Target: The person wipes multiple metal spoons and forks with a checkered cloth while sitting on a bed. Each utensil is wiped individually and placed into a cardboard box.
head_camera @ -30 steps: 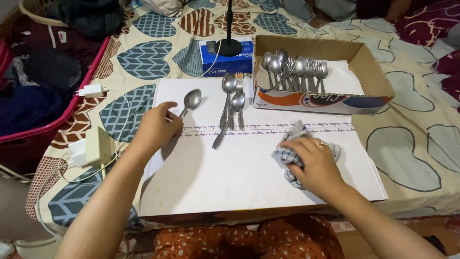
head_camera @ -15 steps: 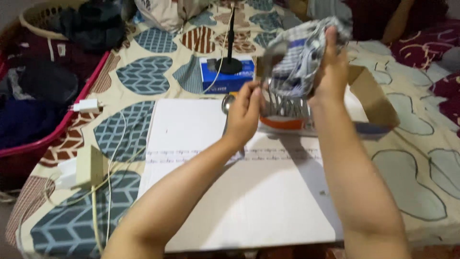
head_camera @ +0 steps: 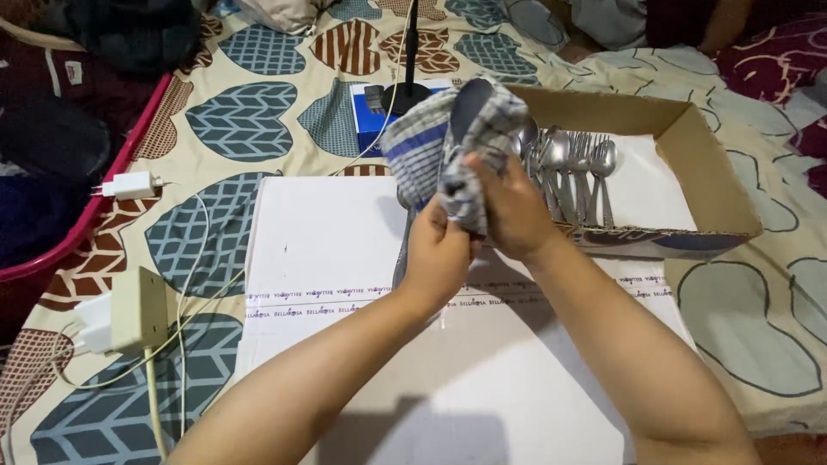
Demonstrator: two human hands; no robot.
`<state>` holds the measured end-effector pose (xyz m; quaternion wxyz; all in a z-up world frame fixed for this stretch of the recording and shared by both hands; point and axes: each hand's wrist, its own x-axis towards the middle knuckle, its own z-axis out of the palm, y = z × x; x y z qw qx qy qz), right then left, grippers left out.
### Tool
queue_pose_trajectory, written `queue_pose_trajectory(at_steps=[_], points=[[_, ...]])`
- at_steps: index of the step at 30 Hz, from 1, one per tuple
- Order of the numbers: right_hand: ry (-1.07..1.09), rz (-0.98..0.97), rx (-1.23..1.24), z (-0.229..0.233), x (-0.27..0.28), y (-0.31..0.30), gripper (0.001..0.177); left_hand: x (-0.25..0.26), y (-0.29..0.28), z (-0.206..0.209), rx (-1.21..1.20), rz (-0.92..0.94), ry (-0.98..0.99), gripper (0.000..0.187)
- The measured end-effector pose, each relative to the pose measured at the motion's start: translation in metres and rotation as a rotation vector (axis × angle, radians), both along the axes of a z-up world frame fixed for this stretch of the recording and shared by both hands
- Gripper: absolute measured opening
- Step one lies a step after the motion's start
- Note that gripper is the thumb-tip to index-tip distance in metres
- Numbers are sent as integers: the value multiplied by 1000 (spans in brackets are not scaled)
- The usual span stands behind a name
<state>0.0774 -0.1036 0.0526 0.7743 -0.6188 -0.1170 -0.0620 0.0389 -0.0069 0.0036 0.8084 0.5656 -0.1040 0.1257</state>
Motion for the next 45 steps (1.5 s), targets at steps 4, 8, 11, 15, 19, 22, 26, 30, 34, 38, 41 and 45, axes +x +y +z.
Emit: queue_pose_trajectory(at_steps=[4,8,11,15,19,22,26,30,34,38,41,45], points=[[-94,-90,-162,39,-31,15,29,18,1,-23,22,-80,51,24],[-222,-375,-383,52,-34,-1,33,-1,3,7,197,-112,-144,31],[-566,-439,-330,51,-13,-29,21,-22,4,38,301,-33,-186,24],[-946,-557,-413,67,-17,-43,36,-36,12,59,397,14,-176,26],[-830,-523,-512,68,-17,-59,21,-35,9,56,308,-22,-189,27],[-388,-407,-483,70,-28,-41,23,-25,9,39,305,-11,-196,27],[-51,-361,-796,73,-37,-13,50,-12,10,19,179,-10,-180,32],[42,-276,-818,90,-50,-25,54,-13,7,20,191,-68,-207,30],[-330,-350,-656,86,-43,-57,28,-30,3,38,218,-131,-182,30],[-317,-487,-732,88,-45,-44,31,-36,9,46,207,-150,-158,31],[-25,-226,-799,98,-62,-20,45,-14,5,18,160,-118,-182,32],[-51,-183,-824,98,-56,-31,42,-22,3,26,122,-121,-164,32]])
